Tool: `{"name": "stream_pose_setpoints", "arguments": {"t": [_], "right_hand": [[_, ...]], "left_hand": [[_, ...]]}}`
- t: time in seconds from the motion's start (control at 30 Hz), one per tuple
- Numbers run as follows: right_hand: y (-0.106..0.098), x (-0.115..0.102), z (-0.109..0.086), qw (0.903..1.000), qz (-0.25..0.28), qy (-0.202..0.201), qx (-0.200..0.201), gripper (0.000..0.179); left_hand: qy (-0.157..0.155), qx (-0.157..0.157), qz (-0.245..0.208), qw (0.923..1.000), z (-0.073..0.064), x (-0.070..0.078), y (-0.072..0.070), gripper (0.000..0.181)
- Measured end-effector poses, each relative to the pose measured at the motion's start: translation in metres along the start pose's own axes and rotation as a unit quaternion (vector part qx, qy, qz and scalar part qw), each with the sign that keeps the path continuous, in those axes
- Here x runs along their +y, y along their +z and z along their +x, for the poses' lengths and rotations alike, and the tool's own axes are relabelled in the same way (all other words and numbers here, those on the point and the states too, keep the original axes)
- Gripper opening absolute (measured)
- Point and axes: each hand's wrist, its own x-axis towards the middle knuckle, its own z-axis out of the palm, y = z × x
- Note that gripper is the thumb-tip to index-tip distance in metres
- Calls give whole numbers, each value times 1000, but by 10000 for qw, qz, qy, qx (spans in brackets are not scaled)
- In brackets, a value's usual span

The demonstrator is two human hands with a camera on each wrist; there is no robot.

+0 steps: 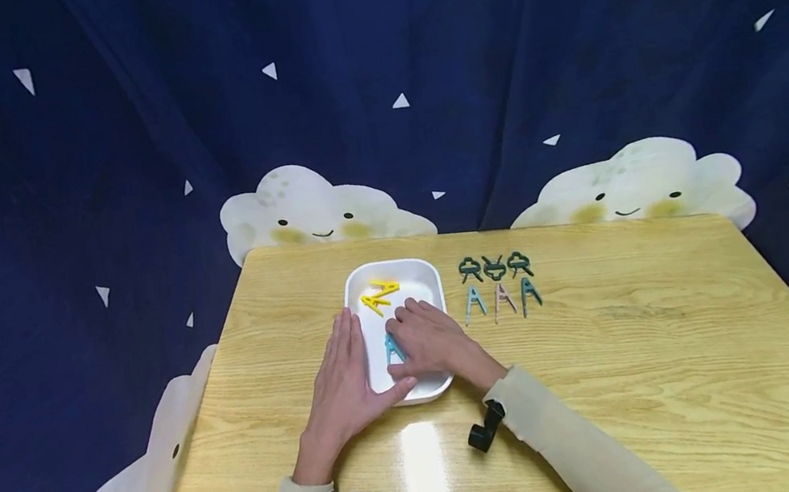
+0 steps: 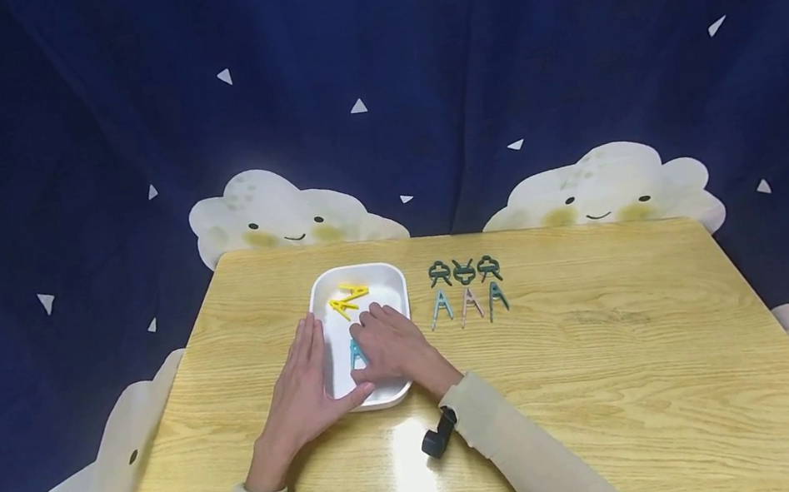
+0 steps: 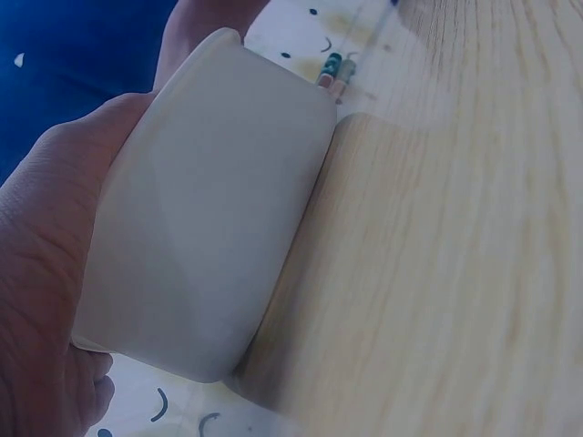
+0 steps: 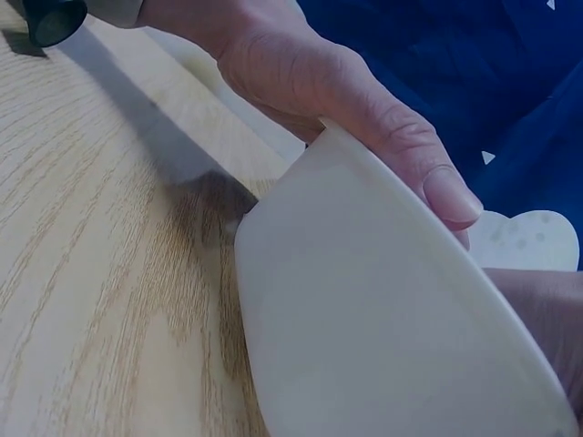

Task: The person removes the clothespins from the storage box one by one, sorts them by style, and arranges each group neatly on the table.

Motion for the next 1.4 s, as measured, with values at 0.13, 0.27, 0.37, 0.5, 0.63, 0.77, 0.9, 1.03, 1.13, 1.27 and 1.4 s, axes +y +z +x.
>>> {"name": "stream_pose_setpoints", "arguments": {"t": [0.13,0.27,0.37,0.5,0.63,0.77,0.9,1.03,1.13,1.27,1.4], "right_hand": [[0,-1,-1,10000,20,16,59,63],[0,-1,-1,9999,60,42,126,64],[0,0,0,9997,105,65,193,66],[-2,1,-1,9992,199,95,340,67],[-4,2,-3,9985,268,84,475,65],[-6,3,-5,9977,357,101,559,65],[-10,3,-8,9967,463,176,638,65],[-16,4,-12,9953,587,265,717,64],[-22,6,-16,9940,688,350,778,64],[-28,10,-23,9911,828,436,947,63],[-34,16,-30,9875,899,494,1199,63]], "left_hand": [[-22,-1,-24,10000,-1,0,0,132],[-6,28,17,10000,-1,0,1,131],[3,30,38,10000,0,0,2,131],[12,59,25,10000,0,0,2,132],[65,95,-12,9999,0,1,2,132],[79,89,-9,9999,0,1,2,132],[78,121,3,9999,0,0,1,132],[63,148,20,9999,0,0,2,131],[51,145,28,9999,0,-1,2,132],[59,154,48,9999,1,0,2,133],[45,141,53,9999,1,0,1,133]]}}
